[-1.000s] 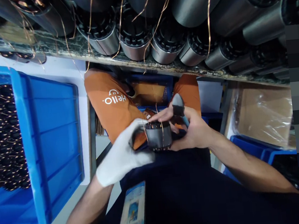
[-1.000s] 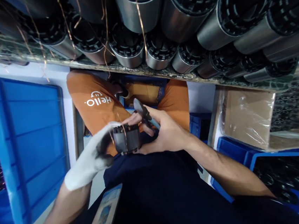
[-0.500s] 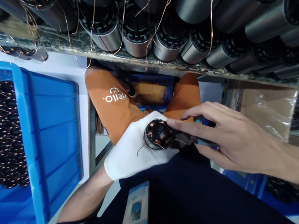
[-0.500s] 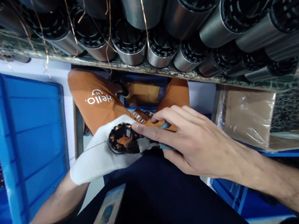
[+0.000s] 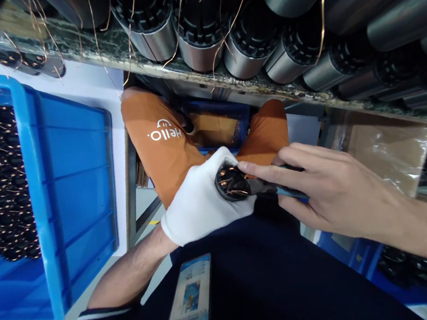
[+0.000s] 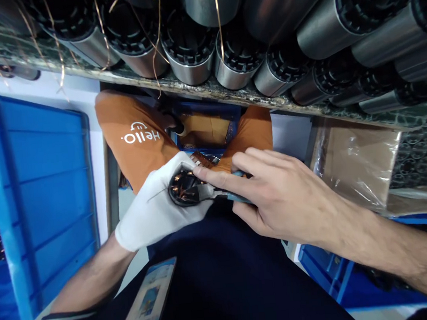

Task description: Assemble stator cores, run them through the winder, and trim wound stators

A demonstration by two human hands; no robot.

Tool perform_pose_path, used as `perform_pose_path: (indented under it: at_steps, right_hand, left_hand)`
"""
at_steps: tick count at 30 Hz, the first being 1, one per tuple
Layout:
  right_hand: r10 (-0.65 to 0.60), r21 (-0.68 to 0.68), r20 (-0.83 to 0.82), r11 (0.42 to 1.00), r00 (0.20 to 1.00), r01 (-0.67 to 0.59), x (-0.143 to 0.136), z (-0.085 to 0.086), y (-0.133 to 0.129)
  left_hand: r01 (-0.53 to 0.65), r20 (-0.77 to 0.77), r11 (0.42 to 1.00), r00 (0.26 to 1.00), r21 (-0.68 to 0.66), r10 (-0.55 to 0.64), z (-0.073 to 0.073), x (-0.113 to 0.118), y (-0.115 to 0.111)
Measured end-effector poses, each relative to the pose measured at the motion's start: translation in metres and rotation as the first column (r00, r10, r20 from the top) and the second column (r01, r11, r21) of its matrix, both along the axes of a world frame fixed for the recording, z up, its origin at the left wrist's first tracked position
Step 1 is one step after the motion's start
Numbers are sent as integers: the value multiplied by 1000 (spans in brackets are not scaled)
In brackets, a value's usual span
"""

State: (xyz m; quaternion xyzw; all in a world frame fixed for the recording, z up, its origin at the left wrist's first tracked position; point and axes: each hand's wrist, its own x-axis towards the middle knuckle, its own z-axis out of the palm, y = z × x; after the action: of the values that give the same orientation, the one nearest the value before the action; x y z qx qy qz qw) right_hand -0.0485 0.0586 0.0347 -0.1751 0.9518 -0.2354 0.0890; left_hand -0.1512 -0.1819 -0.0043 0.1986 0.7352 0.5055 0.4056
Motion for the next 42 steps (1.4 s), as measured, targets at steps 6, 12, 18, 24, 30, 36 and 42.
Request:
perform_pose_path:
  at_steps: [6, 12, 18, 24, 30, 36, 42]
  right_hand:
    - [45, 62, -67, 997, 997, -41, -1, 3, 0]
    - [-30, 8, 32, 1000, 999, 29, 2, 2, 7]
    - [-19, 68, 35, 998, 999, 16, -1, 2, 1]
    - [-35, -150, 280, 985, 959, 80, -5, -12, 10]
    - [-120, -349, 343, 904, 932, 245, -6, -26, 5]
    - [-140, -486, 354, 818, 925, 309, -10, -37, -9]
    - [-200, -352, 817, 568, 540, 744, 2, -61, 7]
  left_hand:
    - [76, -53, 994, 995, -75, -80, 7, -2, 10]
    - [60, -76, 994, 995, -91, -67, 3, 2, 14]
    - [71, -152, 991, 984, -117, -89, 2, 10, 17]
    - [83, -59, 983, 994, -165, -94, -10, 16, 17]
    - [-56, 533, 987, 845, 153, -35, -28, 10, 13]
    - [-333, 756, 913, 653, 234, 44, -40, 31, 4]
    - [224, -681, 944, 732, 241, 0, -32, 26, -37]
